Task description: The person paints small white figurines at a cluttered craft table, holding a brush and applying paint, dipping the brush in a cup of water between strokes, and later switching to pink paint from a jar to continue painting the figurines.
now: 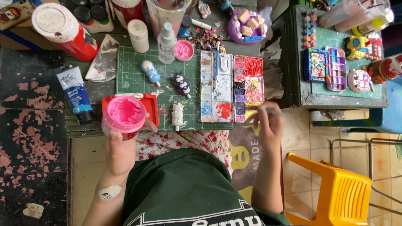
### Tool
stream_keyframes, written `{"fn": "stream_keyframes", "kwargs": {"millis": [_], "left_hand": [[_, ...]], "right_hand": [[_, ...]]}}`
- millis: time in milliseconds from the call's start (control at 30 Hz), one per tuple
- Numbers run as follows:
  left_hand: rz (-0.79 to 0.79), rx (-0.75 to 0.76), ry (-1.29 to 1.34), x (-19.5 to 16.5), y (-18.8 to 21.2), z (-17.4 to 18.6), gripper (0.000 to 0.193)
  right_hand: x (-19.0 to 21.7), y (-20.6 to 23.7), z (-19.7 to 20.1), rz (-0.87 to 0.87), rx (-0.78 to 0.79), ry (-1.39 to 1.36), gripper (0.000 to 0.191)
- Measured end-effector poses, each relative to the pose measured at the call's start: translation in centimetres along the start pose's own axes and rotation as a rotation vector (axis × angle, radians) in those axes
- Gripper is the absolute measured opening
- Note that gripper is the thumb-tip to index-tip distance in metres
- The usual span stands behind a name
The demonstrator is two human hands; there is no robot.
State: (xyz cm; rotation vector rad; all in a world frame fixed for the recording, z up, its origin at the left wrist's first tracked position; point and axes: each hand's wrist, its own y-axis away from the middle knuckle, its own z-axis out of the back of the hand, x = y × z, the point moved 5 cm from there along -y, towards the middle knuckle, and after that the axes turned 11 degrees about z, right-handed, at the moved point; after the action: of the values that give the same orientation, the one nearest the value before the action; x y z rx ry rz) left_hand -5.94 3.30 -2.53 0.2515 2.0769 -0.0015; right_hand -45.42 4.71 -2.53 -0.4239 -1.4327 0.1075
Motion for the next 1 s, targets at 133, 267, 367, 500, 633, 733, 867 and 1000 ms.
{"fn": "stream_keyframes", "kwargs": {"millis": [133, 267, 367, 500, 633, 733, 867, 1000], "left_hand": [[0.015, 0.009, -0.006, 0.2, 0.2, 0.0, 0.087], [0.003, -0.004, -0.001, 0.3, 0.5, 0.4, 0.085], [0.009, -0.027, 0.004, 0.3, 0.7, 1.1, 0.086], [-0.011, -0.057, -0.007, -0.2, 1.0, 1.9, 0.087], [-0.011, -0.018, 0.018, -0.4, 0.7, 1.8, 0.085], [-0.027, -0.016, 0.031, -0.4, 0.6, 1.5, 0.085], [-0.019, -0.008, 0.02, -0.5, 0.6, 1.2, 0.085], [-0.01, -0.006, 0.018, -0.5, 0.6, 1.2, 0.083]], "right_hand": [[-3.2, -5.9, -4.1, -0.008, -0.003, 0.024, 0.013], [-6.2, -11.1, -9.9, 0.084, 0.096, 0.068, 0.014], [-7.9, -13.3, -11.9, 0.097, 0.117, 0.132, 0.014], [-9.1, -13.6, -12.4, 0.099, 0.146, 0.098, 0.013], [-9.7, -12.8, -12.4, 0.052, 0.187, 0.08, 0.014], [-9.5, -12.6, -12.5, 0.056, 0.226, 0.084, 0.015], [-9.6, -12.8, -12.0, -0.051, 0.212, 0.071, 0.018], [-9.7, -12.8, -11.6, -0.108, 0.177, -0.015, 0.017]]}}
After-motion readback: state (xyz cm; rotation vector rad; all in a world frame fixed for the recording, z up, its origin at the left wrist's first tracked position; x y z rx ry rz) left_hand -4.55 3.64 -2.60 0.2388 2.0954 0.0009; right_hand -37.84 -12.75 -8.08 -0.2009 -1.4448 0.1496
